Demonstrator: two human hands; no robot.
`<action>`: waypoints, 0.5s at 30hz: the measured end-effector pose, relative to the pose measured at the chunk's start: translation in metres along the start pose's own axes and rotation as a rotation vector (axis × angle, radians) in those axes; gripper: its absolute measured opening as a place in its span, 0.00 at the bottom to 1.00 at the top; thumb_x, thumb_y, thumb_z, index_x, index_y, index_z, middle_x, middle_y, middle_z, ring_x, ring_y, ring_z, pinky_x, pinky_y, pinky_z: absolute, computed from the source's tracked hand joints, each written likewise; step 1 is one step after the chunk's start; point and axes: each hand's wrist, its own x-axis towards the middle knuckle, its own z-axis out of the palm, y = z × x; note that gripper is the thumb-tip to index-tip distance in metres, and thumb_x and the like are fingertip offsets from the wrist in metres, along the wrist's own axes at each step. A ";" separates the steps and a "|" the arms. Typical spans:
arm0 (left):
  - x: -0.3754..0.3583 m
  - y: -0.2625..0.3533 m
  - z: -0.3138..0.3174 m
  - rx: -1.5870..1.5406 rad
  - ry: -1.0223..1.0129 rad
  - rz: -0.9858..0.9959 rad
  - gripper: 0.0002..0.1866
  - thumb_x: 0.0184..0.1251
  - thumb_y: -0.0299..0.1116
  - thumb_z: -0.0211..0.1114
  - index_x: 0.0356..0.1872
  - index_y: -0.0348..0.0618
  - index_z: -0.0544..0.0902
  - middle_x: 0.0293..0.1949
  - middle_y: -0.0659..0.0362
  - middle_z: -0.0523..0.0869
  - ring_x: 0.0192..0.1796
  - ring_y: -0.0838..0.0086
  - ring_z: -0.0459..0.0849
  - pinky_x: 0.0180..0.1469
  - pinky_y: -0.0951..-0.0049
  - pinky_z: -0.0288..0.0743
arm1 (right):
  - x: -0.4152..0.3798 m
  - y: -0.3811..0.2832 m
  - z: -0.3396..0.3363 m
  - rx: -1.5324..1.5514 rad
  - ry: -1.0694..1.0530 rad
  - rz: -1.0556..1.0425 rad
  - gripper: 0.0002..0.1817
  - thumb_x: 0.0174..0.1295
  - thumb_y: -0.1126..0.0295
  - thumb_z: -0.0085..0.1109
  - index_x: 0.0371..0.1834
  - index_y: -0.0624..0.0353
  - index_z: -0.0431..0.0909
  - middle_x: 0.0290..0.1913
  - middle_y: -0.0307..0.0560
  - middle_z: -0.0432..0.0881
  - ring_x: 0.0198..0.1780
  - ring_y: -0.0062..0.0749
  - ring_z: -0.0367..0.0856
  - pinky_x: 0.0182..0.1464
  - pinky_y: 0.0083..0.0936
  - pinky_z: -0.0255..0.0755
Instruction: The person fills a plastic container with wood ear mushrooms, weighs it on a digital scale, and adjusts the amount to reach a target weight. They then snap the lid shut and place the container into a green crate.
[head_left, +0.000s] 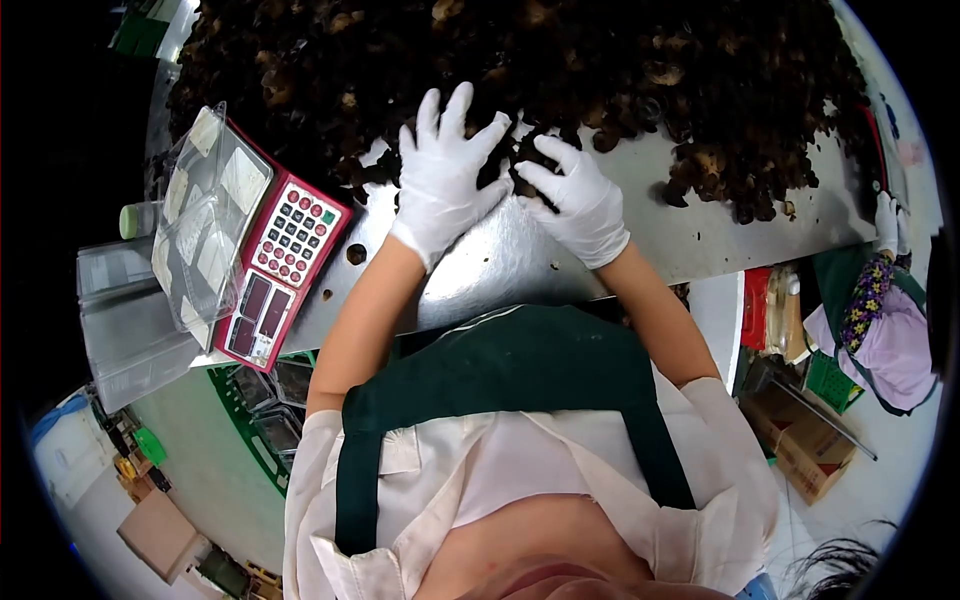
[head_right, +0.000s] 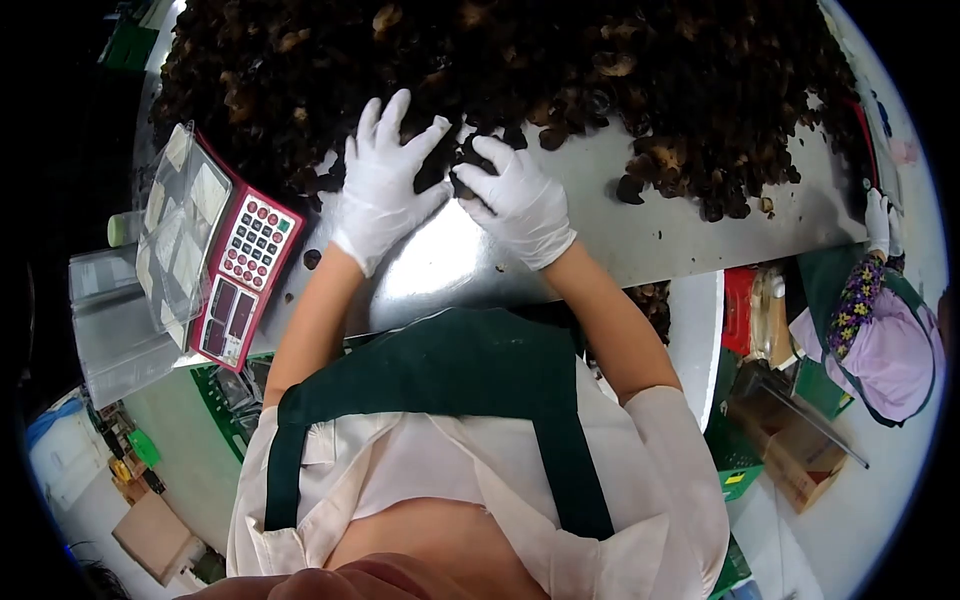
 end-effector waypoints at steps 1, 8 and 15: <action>0.005 -0.004 0.007 0.037 0.007 0.040 0.34 0.54 0.43 0.78 0.66 0.58 0.80 0.75 0.47 0.67 0.73 0.39 0.66 0.65 0.34 0.69 | 0.003 0.004 0.000 0.050 0.086 -0.037 0.18 0.54 0.65 0.75 0.50 0.45 0.90 0.57 0.42 0.83 0.46 0.30 0.84 0.44 0.24 0.81; 0.009 -0.045 0.016 -0.568 0.272 -0.174 0.10 0.65 0.32 0.75 0.45 0.41 0.88 0.57 0.52 0.79 0.57 0.60 0.80 0.59 0.62 0.79 | 0.033 0.017 -0.038 0.942 0.103 0.784 0.16 0.61 0.73 0.72 0.52 0.62 0.88 0.45 0.40 0.88 0.43 0.22 0.84 0.44 0.20 0.78; 0.018 -0.049 -0.032 -1.586 0.327 -0.738 0.09 0.75 0.36 0.69 0.49 0.45 0.87 0.45 0.64 0.86 0.47 0.79 0.83 0.49 0.75 0.80 | 0.051 0.045 -0.046 1.621 0.037 0.944 0.17 0.67 0.68 0.66 0.59 0.56 0.83 0.43 0.39 0.86 0.36 0.24 0.84 0.32 0.21 0.78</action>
